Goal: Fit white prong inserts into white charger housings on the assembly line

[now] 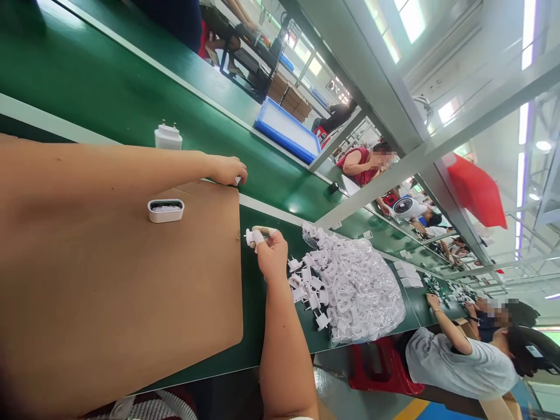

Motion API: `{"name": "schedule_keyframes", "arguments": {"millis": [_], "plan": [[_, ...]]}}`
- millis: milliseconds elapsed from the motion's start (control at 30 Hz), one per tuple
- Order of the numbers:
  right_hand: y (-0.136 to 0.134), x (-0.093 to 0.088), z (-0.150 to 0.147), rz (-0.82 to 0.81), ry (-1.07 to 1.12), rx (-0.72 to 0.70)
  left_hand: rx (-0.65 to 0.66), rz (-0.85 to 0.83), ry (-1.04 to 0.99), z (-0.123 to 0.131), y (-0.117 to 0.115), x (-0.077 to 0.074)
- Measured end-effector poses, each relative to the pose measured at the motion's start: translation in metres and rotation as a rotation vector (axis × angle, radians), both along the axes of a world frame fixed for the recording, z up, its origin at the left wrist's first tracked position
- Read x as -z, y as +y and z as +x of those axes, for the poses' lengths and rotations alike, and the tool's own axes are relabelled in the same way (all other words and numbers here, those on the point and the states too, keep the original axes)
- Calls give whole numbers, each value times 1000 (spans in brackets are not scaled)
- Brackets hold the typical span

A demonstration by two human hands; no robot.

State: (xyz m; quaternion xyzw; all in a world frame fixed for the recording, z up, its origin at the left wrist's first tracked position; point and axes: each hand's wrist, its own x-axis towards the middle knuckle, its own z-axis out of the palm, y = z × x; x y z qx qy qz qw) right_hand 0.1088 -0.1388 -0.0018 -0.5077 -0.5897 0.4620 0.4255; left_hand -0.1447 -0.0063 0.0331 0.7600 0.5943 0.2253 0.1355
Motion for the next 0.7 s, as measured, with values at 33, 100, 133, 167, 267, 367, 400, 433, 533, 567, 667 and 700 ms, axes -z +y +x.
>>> {"name": "schedule_keyframes", "arguments": {"millis": [33, 100, 133, 167, 267, 367, 400, 433, 533, 567, 667, 700], "plan": [[-2, -4, 0, -24, 19, -10, 11, -15, 51, -1, 1, -1], [-7, -11, 1, -61, 50, -26, 52, -48, 175, -5, -2, -10], [-9, -14, 1, -64, 53, -27, 65, -41, 214, -5, -7, -16], [-10, -16, 2, -50, 47, -20, 72, -22, 226, -4, -16, -23], [-13, -20, 4, 61, 20, 27, 106, 69, 157, 7, -63, -38], [-15, -20, 5, 181, -9, 63, 198, 48, 90, 27, -125, -32], [-16, -20, 5, 226, -32, 67, 242, 18, 71, 32, -143, -24], [-18, -20, 5, 278, -65, 64, 262, -13, 39, 37, -159, -14], [-26, -18, 2, 449, -214, 5, 275, -67, -114, 46, -185, 19], [-29, -18, 1, 502, -270, -24, 261, -71, -182, 47, -187, 28], [-38, -18, -3, 610, -436, -86, 209, -86, -395, 46, -185, 49], [-40, -18, -4, 626, -493, -104, 198, -100, -447, 45, -184, 53]]}}
